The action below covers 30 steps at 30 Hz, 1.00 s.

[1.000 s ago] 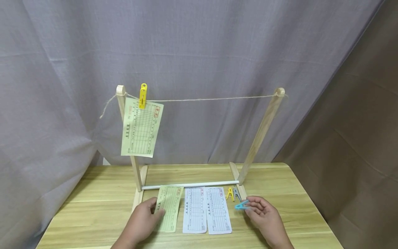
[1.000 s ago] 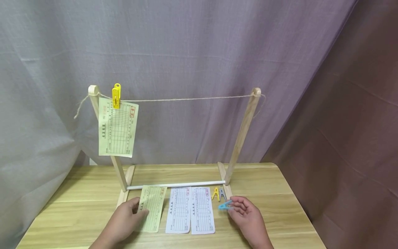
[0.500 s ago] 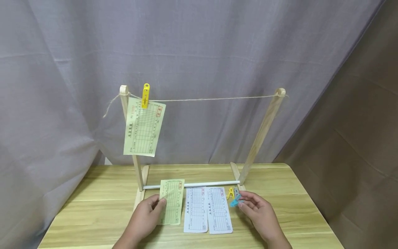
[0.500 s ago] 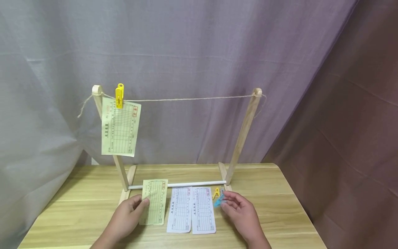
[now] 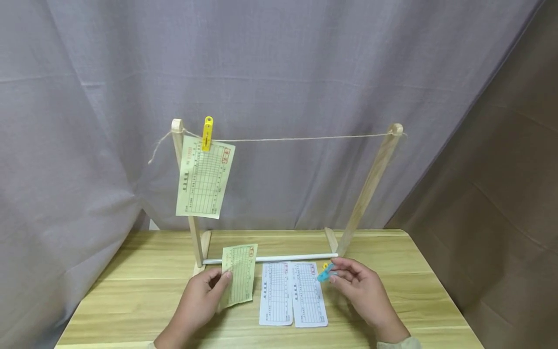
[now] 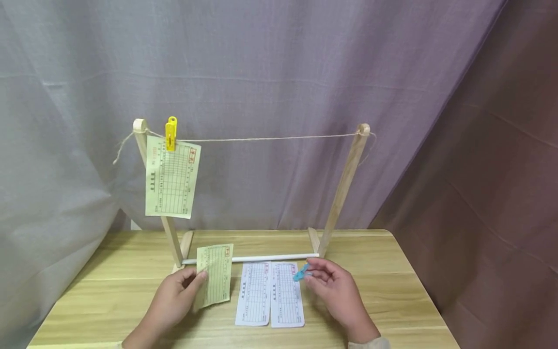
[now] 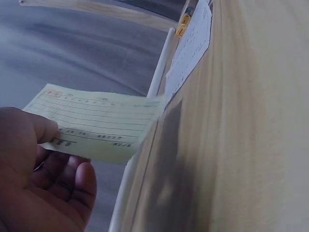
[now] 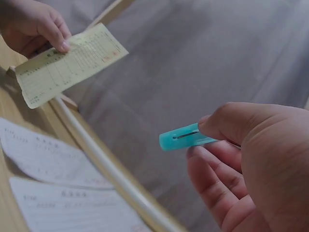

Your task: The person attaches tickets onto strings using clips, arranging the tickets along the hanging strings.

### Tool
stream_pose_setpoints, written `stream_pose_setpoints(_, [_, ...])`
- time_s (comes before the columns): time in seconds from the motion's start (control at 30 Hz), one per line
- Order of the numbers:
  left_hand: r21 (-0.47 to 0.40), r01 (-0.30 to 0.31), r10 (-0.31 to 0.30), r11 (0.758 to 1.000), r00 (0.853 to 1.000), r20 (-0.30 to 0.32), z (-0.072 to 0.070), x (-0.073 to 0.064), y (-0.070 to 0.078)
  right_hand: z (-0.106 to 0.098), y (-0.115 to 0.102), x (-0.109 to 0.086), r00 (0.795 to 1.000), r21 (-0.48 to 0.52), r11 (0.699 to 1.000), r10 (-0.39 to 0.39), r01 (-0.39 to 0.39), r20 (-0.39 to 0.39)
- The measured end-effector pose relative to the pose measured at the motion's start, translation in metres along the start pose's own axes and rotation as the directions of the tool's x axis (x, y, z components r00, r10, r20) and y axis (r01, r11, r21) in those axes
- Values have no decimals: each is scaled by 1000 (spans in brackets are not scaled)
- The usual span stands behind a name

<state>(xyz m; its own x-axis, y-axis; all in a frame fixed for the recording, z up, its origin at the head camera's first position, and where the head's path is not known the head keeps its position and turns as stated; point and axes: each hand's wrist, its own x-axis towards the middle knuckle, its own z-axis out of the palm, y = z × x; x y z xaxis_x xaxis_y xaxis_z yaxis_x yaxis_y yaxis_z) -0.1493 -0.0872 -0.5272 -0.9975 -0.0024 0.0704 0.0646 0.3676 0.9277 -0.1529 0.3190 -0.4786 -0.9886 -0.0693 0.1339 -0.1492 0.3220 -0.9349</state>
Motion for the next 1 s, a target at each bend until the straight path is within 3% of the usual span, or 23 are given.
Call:
stream_pose_setpoints(0.17, [-3,-81,80,997,996,-27,-5,5,9,-1,-21,10,991,-4,991,-136,136,19])
stream_pose_setpoints(0.4, [-29,-120,119,992,992,-36,-12,12,26,-1,-50,21,959,-56,957,-281,283,48])
stream_pose_setpoints(0.73, [-36,-152,150,988,987,-56,-19,20,58,-5,-94,26,935,-164,921,-341,353,96])
stream_pose_setpoints(1.0, [-49,-176,172,983,982,-80,-23,23,81,-6,-129,33,912,-185,893,-394,409,116])
